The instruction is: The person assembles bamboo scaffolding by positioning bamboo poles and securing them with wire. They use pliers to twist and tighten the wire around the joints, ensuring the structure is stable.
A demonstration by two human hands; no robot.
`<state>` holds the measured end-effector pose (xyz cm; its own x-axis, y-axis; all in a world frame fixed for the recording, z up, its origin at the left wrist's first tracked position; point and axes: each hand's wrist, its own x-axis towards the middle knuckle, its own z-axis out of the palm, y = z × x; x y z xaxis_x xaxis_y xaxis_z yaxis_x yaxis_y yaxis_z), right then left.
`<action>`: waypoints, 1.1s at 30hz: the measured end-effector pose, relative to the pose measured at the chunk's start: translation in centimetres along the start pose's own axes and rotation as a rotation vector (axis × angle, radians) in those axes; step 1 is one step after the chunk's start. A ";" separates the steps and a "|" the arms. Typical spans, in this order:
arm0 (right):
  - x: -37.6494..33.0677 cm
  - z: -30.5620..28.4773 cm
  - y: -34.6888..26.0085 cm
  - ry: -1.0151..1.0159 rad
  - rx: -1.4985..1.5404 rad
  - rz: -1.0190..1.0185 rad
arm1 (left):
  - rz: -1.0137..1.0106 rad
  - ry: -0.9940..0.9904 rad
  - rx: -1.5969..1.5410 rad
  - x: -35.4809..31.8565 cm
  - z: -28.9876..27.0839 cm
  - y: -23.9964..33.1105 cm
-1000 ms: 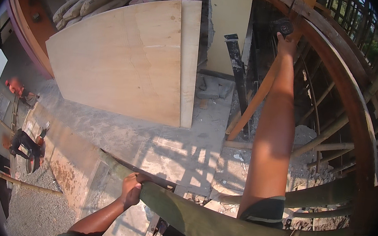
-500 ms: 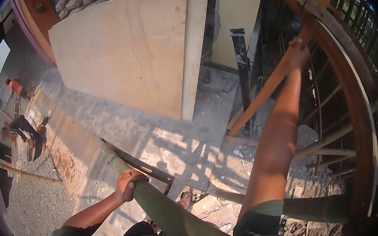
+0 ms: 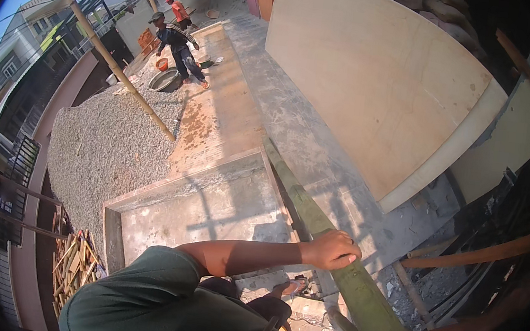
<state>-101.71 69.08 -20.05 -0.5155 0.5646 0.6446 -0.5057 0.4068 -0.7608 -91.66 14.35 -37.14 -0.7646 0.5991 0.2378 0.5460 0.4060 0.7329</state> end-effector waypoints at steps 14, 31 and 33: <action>-67.1 5.2 -2.0 -1.357 -0.729 0.349 | -0.790 -0.028 0.058 -45.7 4.5 -7.3; -64.1 31.7 -30.8 -2.655 0.295 0.055 | -0.984 0.648 0.194 -55.2 -7.2 9.6; -64.0 32.3 -32.4 -2.676 0.517 0.033 | -0.988 0.681 0.170 -55.5 -6.2 10.5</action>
<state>-74.66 -3.42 -34.23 0.3364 -0.9087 -0.2471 -0.3215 0.1358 -0.9371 -45.61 -18.87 -38.65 -0.8728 -0.4853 -0.0525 -0.3755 0.5989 0.7073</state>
